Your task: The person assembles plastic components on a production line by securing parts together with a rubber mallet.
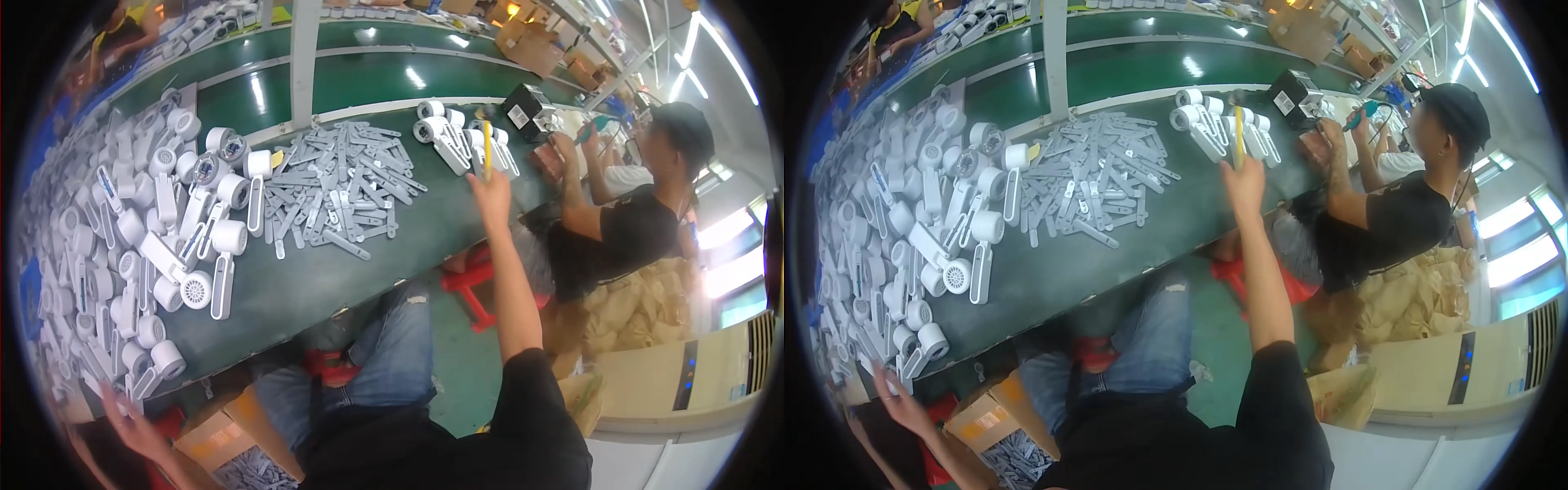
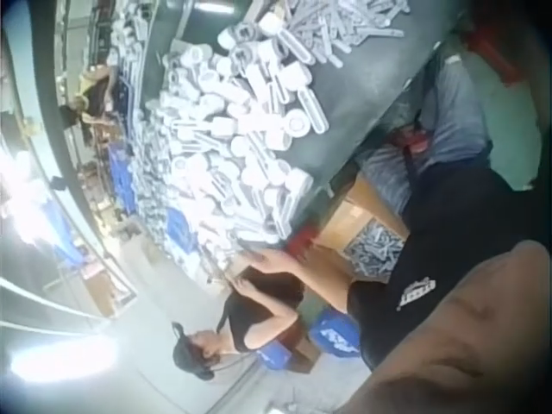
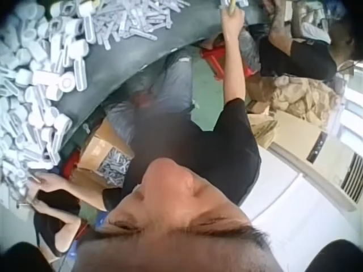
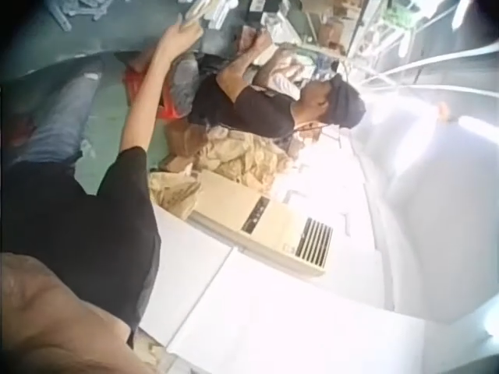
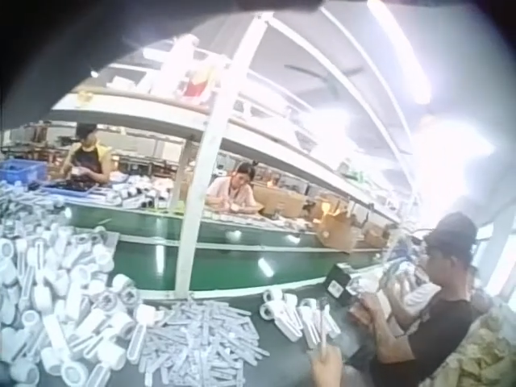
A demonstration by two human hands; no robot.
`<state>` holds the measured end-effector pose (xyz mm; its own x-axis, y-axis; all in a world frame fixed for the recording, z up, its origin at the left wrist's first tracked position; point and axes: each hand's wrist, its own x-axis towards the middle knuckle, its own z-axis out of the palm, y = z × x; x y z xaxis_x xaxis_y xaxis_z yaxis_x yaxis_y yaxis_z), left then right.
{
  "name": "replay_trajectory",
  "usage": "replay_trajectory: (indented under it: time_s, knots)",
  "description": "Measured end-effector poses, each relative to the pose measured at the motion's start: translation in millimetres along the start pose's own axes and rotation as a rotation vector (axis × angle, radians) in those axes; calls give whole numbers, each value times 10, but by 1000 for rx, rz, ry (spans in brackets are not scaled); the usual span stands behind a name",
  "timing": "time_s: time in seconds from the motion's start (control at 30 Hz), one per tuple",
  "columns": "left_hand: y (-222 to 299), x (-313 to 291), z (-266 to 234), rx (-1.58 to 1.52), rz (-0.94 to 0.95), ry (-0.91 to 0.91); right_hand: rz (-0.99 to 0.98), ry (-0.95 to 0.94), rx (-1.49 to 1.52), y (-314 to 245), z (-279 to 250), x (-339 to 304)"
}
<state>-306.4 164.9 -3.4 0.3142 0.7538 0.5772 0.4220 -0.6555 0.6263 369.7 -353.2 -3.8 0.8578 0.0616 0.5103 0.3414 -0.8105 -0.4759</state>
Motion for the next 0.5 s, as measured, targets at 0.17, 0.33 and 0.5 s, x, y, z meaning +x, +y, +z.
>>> replay_trajectory:
  time_s: [0.17, 0.33, 0.5]
  knots:
    - [1107, -701, 990, -148, -8, -259, 99, -157, -154, -173, 513, 351]
    - [1992, -796, 1291, -192, 251, -426, 33, 24, 31, -386, 41, 122]
    - [2767, -500, 1533, -223, 480, -445, 15, -293, 502, -1266, -895, -956]
